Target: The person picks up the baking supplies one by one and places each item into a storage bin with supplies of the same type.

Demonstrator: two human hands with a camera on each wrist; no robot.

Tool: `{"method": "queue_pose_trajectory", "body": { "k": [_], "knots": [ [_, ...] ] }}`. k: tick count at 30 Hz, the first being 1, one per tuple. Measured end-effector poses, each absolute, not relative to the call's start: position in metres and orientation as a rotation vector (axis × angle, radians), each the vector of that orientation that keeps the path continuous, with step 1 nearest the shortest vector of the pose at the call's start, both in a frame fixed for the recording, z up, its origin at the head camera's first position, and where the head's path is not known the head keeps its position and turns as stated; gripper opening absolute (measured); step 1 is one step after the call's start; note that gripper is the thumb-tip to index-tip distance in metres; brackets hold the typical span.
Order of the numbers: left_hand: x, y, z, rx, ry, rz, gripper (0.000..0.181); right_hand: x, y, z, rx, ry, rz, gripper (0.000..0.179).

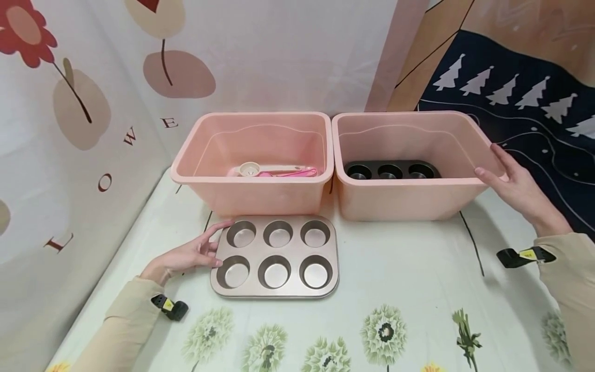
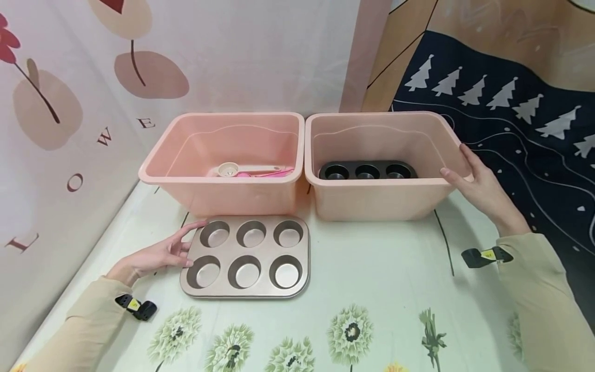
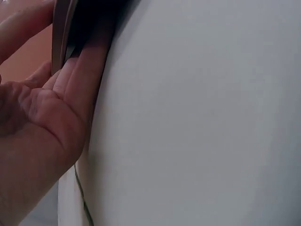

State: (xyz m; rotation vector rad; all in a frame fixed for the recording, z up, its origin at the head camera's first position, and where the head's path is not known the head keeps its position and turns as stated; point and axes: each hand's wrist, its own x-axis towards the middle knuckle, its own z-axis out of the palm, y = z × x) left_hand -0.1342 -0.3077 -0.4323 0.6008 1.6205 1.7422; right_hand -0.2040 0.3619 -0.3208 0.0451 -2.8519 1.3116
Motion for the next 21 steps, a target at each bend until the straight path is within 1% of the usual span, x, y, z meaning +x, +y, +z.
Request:
{"method": "queue_pose_trajectory", "body": {
  "k": [9, 16, 21],
  "knots": [
    [-0.134, -0.306, -0.437, 0.651, 1.385, 1.926, 0.090, -0.203, 0.362, -0.322, 0.045, -2.844, 1.321, 0.079],
    [-0.133, -0.296, -0.429, 0.625, 1.376, 1.989, 0.088, -0.202, 0.363, -0.321, 0.032, -2.850, 1.318, 0.079],
    [-0.132, -0.284, -0.424, 0.651, 1.352, 2.032, 0.085, -0.204, 0.362, -0.322, 0.043, -2.845, 1.336, 0.079]
  ]
}}
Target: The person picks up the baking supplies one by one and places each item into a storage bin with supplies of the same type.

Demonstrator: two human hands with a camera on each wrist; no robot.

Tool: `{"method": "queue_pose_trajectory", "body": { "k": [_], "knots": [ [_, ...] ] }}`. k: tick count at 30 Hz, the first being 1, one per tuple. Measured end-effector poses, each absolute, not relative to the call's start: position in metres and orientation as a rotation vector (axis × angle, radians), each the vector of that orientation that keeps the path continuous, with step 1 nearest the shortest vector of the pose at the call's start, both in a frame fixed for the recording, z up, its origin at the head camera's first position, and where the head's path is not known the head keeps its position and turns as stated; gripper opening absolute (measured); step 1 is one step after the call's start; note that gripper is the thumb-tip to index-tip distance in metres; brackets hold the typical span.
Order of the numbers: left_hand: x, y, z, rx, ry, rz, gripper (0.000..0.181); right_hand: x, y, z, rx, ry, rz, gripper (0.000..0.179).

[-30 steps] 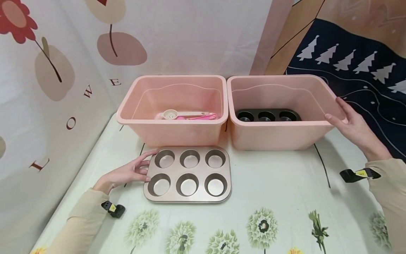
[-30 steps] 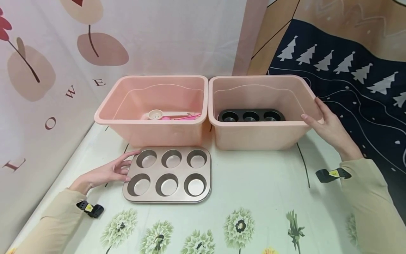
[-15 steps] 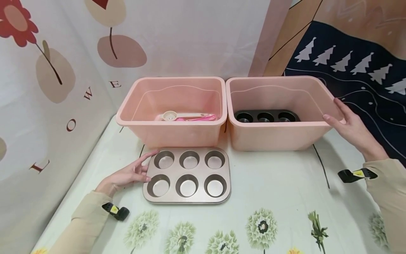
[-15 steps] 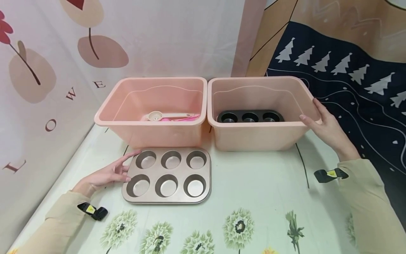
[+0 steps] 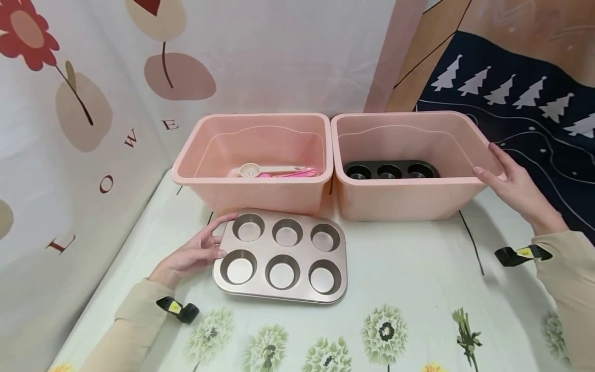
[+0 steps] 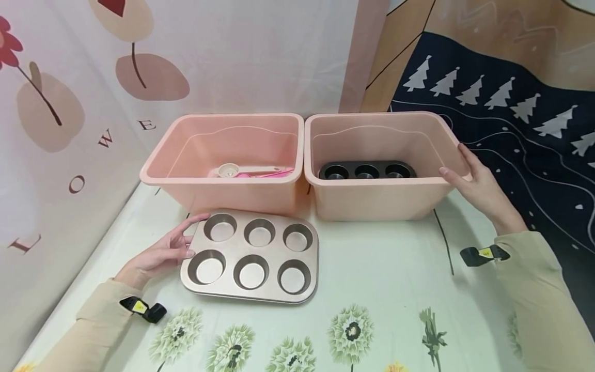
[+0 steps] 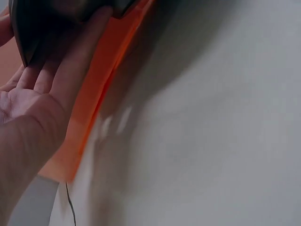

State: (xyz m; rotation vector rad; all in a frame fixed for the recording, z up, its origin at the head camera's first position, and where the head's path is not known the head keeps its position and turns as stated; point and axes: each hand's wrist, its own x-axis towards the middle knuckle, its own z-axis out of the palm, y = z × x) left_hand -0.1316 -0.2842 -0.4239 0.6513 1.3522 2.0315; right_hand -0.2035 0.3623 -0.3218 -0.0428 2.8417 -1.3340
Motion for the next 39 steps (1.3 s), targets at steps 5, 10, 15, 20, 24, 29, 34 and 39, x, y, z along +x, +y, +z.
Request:
{"method": "queue_pose_trajectory", "body": {
  "k": [5, 10, 15, 20, 24, 29, 34, 39],
  "knots": [
    [-0.130, -0.270, -0.419, 0.673, 1.329, 2.075, 0.083, -0.205, 0.358, -0.323, -0.048, 2.854, -1.352, 0.080],
    [-0.129, -0.258, -0.414, 0.699, 1.395, 2.095, 0.080, -0.205, 0.358, -0.323, -0.035, 2.847, -1.346, 0.080],
    [-0.127, -0.244, -0.410, 0.712, 1.448, 2.099, 0.079, -0.203, 0.359, -0.326, -0.034, 2.833, -1.344, 0.080],
    [-0.127, -0.228, -0.407, 0.709, 1.428, 2.125, 0.078, -0.203, 0.357, -0.326, -0.042, 2.846, -1.343, 0.080],
    [-0.129, -0.215, -0.402, 0.733, 1.367, 2.153, 0.079, -0.203, 0.358, -0.325, -0.041, 2.851, -1.325, 0.080],
    [-0.132, -0.203, -0.392, 0.775, 1.320, 2.175, 0.080, -0.202, 0.360, -0.325, -0.032, 2.849, -1.326, 0.080],
    [-0.135, -0.193, -0.384, 0.780, 1.324, 2.185, 0.080, -0.200, 0.362, -0.323, -0.037, 2.848, -1.336, 0.079],
    [-0.137, -0.185, -0.381, 0.780, 1.302, 2.209, 0.081, -0.201, 0.362, -0.323, -0.045, 2.855, -1.334, 0.079]
  ]
}}
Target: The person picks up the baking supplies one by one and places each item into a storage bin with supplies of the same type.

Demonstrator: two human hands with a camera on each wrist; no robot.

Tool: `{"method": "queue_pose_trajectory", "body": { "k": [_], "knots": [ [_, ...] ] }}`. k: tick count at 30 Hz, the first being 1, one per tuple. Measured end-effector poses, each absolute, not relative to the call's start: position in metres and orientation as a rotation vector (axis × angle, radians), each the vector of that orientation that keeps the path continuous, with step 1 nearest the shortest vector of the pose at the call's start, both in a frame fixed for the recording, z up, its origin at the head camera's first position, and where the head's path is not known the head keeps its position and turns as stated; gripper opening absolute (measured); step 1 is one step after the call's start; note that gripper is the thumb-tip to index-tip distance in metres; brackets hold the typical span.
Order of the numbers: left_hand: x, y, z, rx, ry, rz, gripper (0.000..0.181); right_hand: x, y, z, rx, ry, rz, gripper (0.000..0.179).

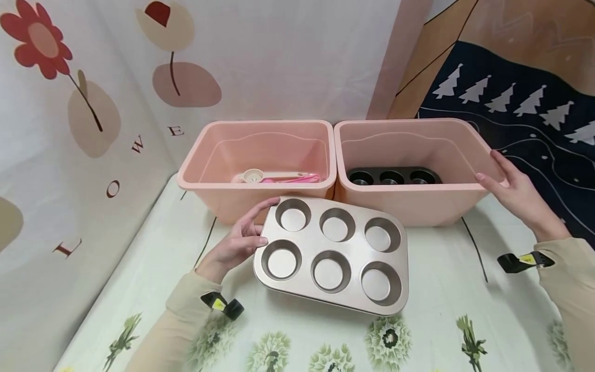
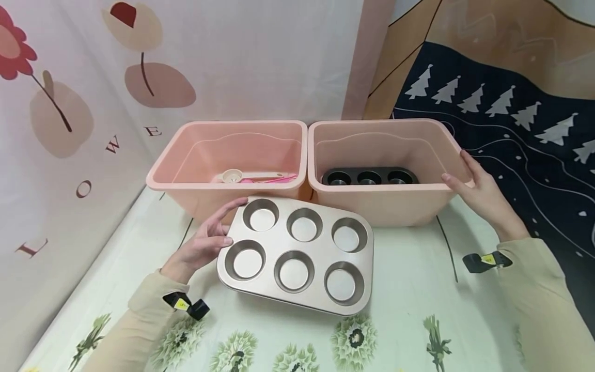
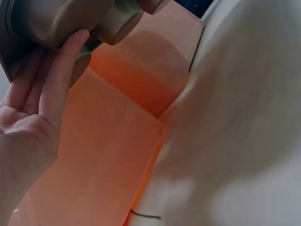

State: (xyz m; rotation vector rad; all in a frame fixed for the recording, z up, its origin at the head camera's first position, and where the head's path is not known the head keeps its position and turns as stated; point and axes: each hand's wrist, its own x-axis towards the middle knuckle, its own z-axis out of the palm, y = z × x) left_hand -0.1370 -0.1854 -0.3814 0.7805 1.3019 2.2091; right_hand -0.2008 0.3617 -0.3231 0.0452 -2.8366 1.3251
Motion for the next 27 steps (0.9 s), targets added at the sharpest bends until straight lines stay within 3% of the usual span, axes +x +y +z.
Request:
{"method": "queue_pose_trajectory", "body": {
  "k": [27],
  "knots": [
    [-0.153, -0.117, -0.374, 0.893, 1.182, 2.139, 0.082, -0.202, 0.362, -0.322, 0.101, -2.786, 1.312, 0.078]
  ]
}}
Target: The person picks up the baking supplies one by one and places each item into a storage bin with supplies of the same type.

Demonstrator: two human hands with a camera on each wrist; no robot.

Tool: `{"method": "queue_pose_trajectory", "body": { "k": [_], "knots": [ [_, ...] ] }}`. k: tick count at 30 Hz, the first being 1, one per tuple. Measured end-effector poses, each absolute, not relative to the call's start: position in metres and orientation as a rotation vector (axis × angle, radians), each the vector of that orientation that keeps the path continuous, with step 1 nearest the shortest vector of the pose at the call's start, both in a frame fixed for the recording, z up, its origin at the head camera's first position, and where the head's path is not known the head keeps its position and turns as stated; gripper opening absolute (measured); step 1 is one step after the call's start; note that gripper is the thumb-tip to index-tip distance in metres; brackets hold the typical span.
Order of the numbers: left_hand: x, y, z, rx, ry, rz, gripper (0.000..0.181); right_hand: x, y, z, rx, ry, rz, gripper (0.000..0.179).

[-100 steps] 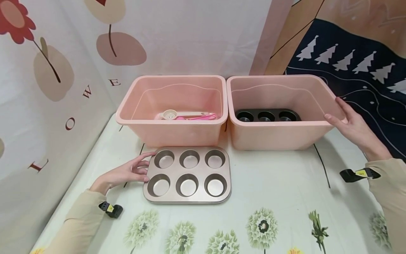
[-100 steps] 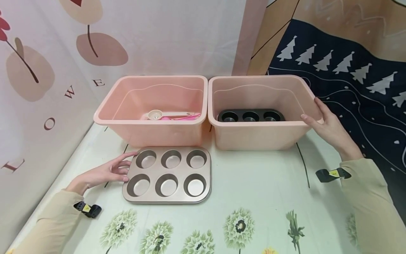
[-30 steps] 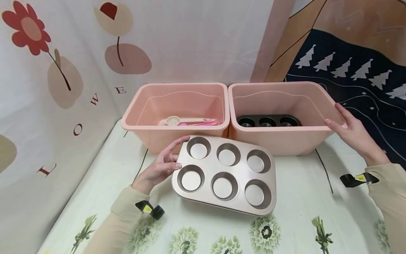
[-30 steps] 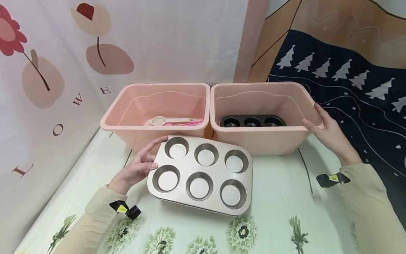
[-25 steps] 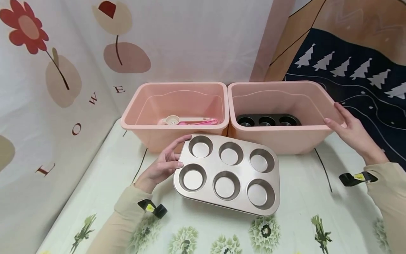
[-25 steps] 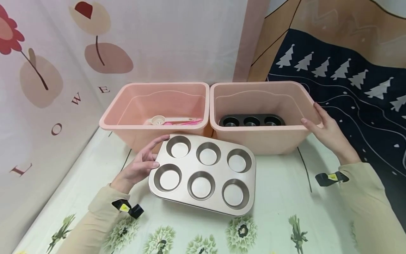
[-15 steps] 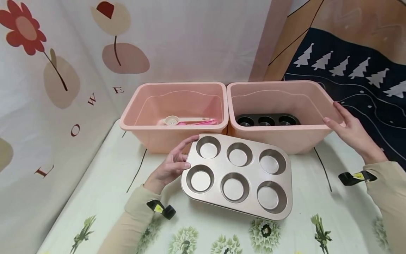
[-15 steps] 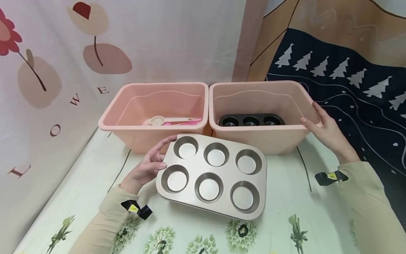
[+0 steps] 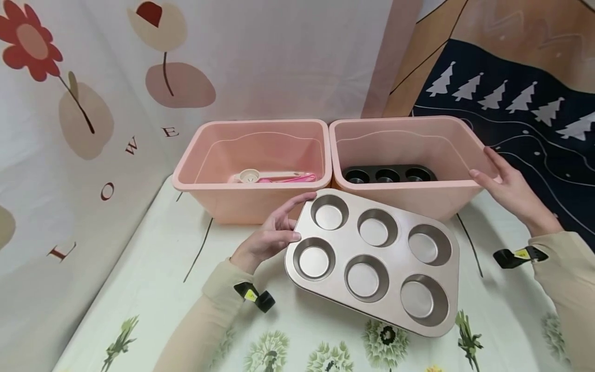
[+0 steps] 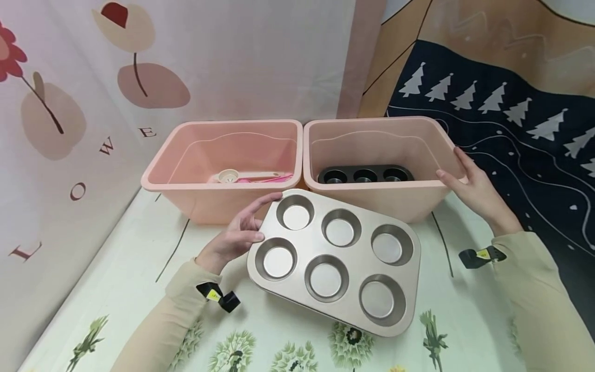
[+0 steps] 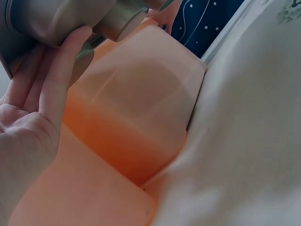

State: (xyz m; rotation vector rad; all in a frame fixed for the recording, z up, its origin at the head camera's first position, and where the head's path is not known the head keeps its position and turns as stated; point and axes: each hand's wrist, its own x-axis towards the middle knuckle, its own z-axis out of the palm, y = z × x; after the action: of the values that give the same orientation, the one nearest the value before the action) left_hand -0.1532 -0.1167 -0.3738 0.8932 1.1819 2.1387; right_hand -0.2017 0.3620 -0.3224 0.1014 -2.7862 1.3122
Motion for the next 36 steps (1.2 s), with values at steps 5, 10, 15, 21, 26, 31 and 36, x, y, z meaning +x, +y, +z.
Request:
{"method": "queue_pose_trajectory", "body": {
  "k": [5, 10, 15, 21, 26, 31, 36],
  "knots": [
    [-0.157, -0.107, -0.369, 0.922, 1.167, 2.110, 0.081, -0.202, 0.363, -0.322, 0.119, -2.792, 1.304, 0.077],
    [-0.160, -0.098, -0.364, 0.939, 1.159, 2.098, 0.081, -0.203, 0.363, -0.322, 0.120, -2.799, 1.307, 0.077],
    [-0.164, -0.089, -0.357, 0.940, 1.159, 2.114, 0.082, -0.202, 0.362, -0.322, 0.121, -2.796, 1.330, 0.078],
    [-0.169, -0.081, -0.350, 0.934, 1.168, 2.161, 0.084, -0.202, 0.361, -0.321, 0.114, -2.804, 1.321, 0.078],
    [-0.172, -0.077, -0.342, 0.922, 1.149, 2.209, 0.082, -0.203, 0.362, -0.322, 0.097, -2.815, 1.312, 0.078],
    [-0.172, -0.071, -0.333, 0.868, 1.146, 2.263, 0.081, -0.202, 0.364, -0.323, 0.103, -2.814, 1.329, 0.077],
    [-0.174, -0.065, -0.325, 0.827, 1.134, 2.355, 0.078, -0.200, 0.368, -0.326, 0.202, -2.748, 1.326, 0.071]
  ]
}}
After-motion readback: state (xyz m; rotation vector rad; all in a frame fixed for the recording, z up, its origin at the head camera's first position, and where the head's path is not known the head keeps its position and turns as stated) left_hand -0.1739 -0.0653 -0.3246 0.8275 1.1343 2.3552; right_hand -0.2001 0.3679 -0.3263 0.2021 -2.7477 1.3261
